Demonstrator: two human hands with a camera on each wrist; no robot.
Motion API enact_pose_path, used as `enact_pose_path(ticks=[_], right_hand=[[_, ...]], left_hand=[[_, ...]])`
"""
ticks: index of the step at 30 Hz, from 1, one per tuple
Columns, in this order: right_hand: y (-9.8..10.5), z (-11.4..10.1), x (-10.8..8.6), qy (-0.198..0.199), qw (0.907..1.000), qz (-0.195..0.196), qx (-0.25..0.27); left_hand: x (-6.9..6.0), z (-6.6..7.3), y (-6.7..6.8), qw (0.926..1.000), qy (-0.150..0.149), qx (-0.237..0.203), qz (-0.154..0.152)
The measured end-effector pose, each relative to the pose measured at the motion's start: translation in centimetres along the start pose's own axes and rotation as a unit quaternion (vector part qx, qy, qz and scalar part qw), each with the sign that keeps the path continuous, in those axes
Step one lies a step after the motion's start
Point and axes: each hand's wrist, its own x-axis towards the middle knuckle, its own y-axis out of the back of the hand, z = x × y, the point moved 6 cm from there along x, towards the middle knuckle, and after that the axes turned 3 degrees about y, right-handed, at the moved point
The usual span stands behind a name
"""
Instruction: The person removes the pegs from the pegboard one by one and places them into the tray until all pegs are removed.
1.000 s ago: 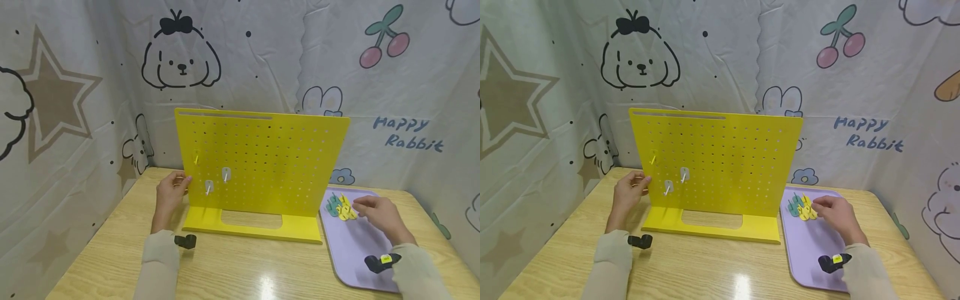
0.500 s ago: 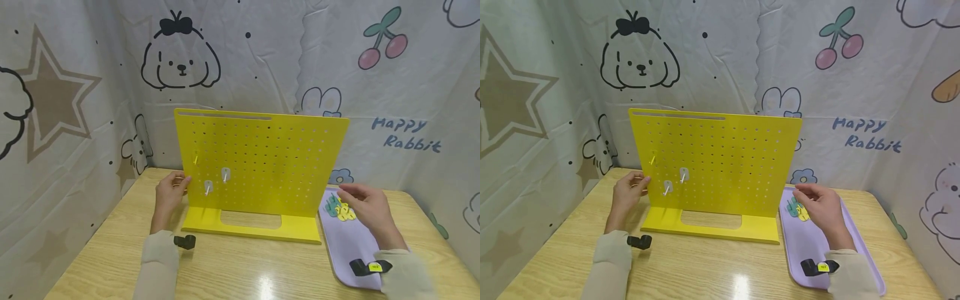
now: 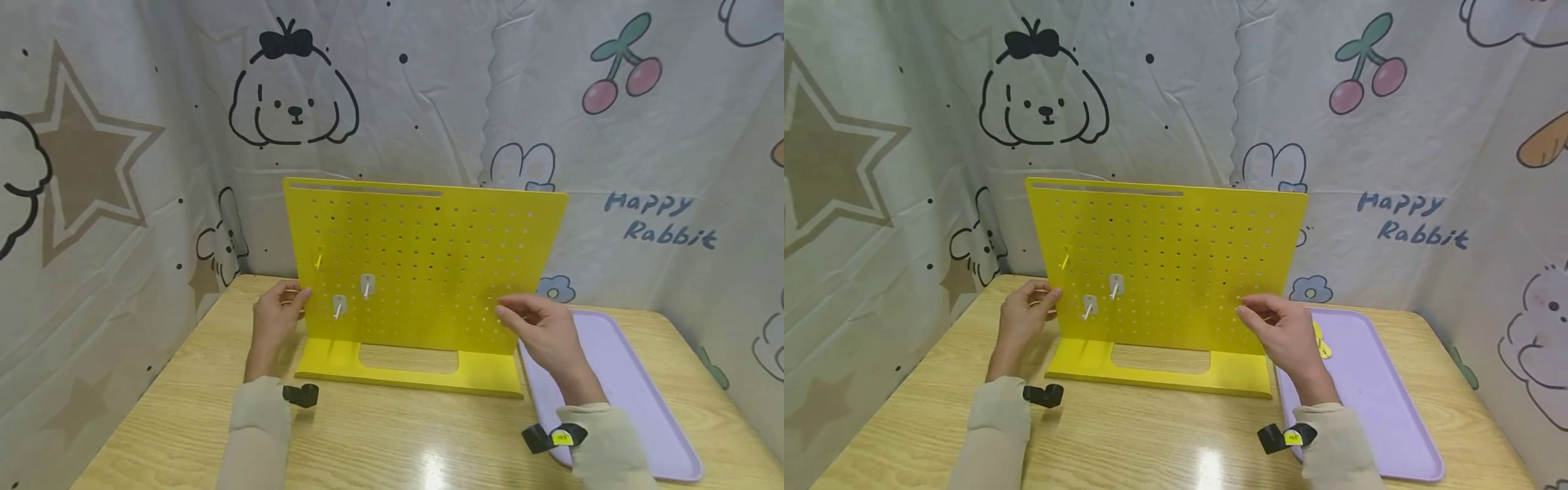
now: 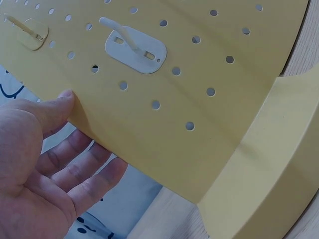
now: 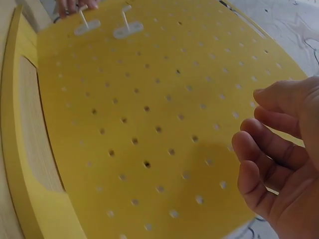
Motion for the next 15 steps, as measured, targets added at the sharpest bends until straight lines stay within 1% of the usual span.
enact_pose_path(ticks=[4, 8, 12, 15], right_hand=[[-1.8, -0.7, 0.3, 0.002, 0.9992, -0.026, 0.032], [-3.6, -1.2, 0.8, -0.006, 0.9972, -0.052, 0.054], [-5.3, -2.0, 1.5, -0.006, 0.9957, -0.073, 0.057], [-6.5, -3.1, 2.2, 0.004, 0.9943, -0.087, 0.062]], left_hand=[[-0.1, 0.1, 0.0, 1.0000, 0.003, -0.003, 0.002], [0.0, 0.1, 0.0, 1.0000, 0.003, -0.003, 0.002], [0.0, 0.1, -0.1, 1.0000, 0.005, -0.002, -0.001], [0.0, 0.0, 0.0, 1.0000, 0.005, -0.003, -0.001]])
